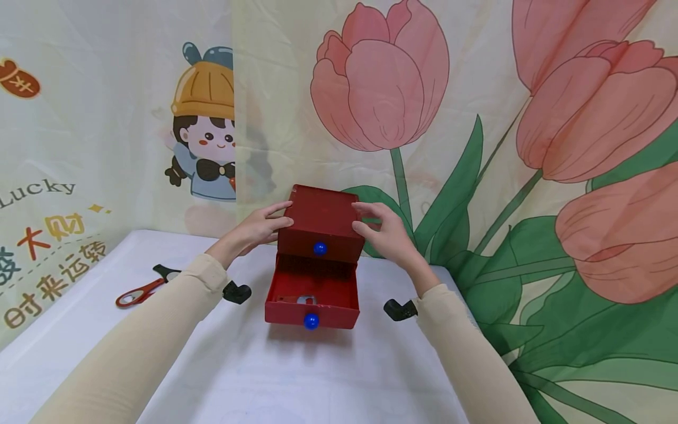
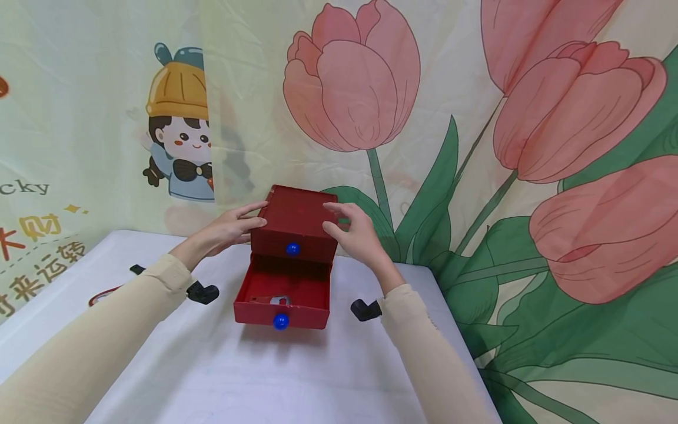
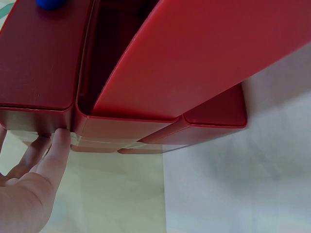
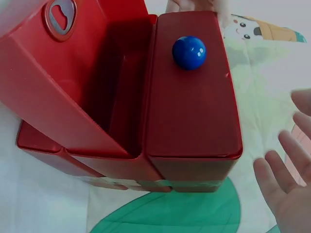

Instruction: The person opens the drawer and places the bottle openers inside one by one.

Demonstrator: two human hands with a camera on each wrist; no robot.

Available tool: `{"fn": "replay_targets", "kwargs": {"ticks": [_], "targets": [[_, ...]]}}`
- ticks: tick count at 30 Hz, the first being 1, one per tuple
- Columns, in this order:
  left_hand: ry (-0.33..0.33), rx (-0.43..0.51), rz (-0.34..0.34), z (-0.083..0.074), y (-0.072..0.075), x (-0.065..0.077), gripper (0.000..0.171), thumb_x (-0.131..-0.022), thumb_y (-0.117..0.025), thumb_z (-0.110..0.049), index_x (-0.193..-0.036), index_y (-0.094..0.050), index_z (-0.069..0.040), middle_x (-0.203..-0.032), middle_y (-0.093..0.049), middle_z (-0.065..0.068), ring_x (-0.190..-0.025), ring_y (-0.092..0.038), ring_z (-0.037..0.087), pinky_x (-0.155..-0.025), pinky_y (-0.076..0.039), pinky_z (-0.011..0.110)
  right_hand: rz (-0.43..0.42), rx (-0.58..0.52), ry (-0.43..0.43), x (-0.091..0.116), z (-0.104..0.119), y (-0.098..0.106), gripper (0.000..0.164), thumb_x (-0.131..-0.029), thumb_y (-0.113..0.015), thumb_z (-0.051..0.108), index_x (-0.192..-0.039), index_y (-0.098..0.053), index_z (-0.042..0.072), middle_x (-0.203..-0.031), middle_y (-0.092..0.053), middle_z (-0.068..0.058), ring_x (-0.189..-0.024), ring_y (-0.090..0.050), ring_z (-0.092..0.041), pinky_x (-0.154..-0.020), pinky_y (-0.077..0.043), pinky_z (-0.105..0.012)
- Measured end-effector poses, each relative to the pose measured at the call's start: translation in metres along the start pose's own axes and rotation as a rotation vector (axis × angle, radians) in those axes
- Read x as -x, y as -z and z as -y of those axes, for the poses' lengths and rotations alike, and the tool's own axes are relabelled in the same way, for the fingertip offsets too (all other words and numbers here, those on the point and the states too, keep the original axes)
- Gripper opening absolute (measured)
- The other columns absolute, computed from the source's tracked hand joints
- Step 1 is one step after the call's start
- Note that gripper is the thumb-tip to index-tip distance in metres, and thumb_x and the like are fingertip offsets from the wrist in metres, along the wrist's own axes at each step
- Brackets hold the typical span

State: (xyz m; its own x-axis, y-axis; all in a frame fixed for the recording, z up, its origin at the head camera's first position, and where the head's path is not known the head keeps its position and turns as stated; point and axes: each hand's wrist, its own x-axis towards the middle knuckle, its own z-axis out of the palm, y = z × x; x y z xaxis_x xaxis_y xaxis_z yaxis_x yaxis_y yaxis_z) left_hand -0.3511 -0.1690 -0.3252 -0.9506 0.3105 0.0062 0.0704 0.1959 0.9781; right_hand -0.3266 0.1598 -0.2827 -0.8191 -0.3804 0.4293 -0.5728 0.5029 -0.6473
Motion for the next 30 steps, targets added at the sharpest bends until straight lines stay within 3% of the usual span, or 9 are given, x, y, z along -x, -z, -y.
{"fn": "replay_targets", "kwargs": {"ticks": [3, 9, 19, 30], "targets": [[-0.002, -0.002, 0.001, 0.000, 0.000, -0.001, 0.074, -0.108, -0.061, -0.031, -0.171, -0.023, -0.025, -0.172, -0.029, 0.020, -0.155, -0.037, 0.042, -0.123, -0.037, 0.056, -0.064, -0.043, -0.048, -0.001, -0.006, -0.003, 0.050, -0.105, -0.069, 0.025, -0.153, -0.058, 0.014, -0.150, -0.056, -0.008, -0.139, -0.054, -0.036, -0.114, -0.050, -0.051], [-0.001, -0.001, 0.001, 0.000, 0.000, -0.001, 0.074, -0.108, -0.061, -0.031, -0.171, -0.023, -0.025, -0.172, -0.029, 0.020, -0.154, -0.037, 0.042, -0.123, -0.037, 0.057, -0.135, -0.116, -0.149, -0.003, -0.018, -0.013, 0.053, -0.108, -0.063, 0.035, -0.157, -0.052, 0.022, -0.157, -0.052, -0.009, -0.144, -0.048, -0.036, -0.115, -0.046, -0.058], [-0.001, 0.003, 0.002, 0.001, 0.000, -0.001, 0.073, -0.109, -0.060, -0.031, -0.171, -0.023, -0.024, -0.171, -0.030, 0.020, -0.155, -0.037, 0.041, -0.123, -0.036, 0.056, -0.163, -0.230, -0.308, -0.002, -0.041, -0.034, 0.062, -0.108, -0.057, 0.048, -0.164, -0.041, 0.027, -0.168, -0.040, -0.009, -0.151, -0.043, -0.031, -0.119, -0.042, -0.059], [-0.008, 0.007, 0.004, 0.001, 0.000, -0.001, 0.073, -0.109, -0.060, -0.030, -0.171, -0.023, -0.023, -0.171, -0.031, 0.021, -0.154, -0.037, 0.041, -0.123, -0.036, 0.057, -0.148, -0.324, -0.372, -0.001, -0.052, -0.051, 0.063, -0.110, -0.052, 0.045, -0.167, -0.035, 0.024, -0.168, -0.038, -0.008, -0.147, -0.047, -0.032, -0.118, -0.046, -0.052]]}}
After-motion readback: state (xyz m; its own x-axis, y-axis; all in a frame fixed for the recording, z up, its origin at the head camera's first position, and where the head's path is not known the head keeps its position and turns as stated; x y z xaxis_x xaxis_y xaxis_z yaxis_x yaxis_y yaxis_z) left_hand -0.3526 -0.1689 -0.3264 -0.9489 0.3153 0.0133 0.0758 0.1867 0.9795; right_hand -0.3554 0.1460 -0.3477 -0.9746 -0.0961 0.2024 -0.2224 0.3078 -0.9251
